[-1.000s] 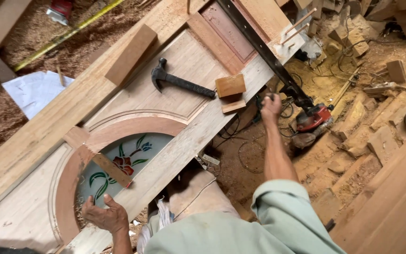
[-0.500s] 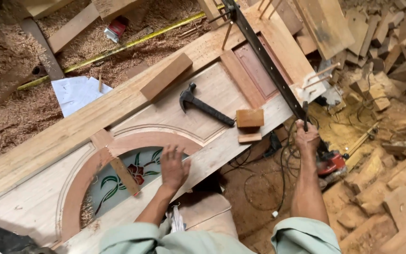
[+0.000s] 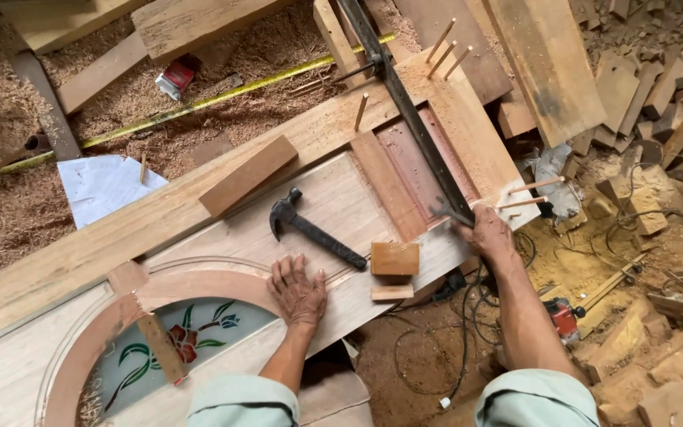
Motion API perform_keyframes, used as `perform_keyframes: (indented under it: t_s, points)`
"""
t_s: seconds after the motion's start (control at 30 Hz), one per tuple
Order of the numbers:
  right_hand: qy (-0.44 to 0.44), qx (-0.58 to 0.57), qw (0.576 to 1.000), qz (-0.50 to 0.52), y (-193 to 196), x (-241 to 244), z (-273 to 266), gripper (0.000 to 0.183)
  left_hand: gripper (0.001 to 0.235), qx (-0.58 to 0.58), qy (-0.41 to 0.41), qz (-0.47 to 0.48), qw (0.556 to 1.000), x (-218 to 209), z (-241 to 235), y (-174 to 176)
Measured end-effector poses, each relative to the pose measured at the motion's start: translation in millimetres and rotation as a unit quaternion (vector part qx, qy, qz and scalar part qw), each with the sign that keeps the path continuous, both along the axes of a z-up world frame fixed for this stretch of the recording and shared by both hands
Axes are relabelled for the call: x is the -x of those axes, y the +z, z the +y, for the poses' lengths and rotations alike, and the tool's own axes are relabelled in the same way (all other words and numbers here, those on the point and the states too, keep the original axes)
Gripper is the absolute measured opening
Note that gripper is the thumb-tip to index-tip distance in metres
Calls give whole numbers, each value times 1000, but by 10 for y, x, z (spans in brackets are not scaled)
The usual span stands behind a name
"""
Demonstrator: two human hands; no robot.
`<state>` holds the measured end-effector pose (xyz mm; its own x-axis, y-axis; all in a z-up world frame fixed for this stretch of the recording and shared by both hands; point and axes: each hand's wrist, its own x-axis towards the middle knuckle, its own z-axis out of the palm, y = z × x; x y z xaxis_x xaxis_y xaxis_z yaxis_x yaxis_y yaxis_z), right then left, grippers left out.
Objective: Applying wood filler to door joints and securing the assembly with a bar clamp and wrench.
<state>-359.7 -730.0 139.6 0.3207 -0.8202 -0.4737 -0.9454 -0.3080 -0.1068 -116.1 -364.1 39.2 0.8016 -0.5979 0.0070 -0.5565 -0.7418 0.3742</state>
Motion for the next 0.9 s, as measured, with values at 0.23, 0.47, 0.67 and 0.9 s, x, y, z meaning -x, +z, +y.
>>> perform_keyframes:
  t_s: [0.23,0.47,0.67,0.9]
  points:
    - [124,-43,991,24,-223,199,-267,35,68,-52,17,16,998,36,-34,-40]
    - [-79,-131,980,-128,987,-596,283,25,71,-22,19,-30,999,39,-41,-177]
    - [-178,-139,947,-227,693,-657,510,28,69,-12,23,-32,999,37,-37,-139]
    - [-197,-66,933,-293,122,-54,372,27,68,-22,12,-33,999,181,44,-172]
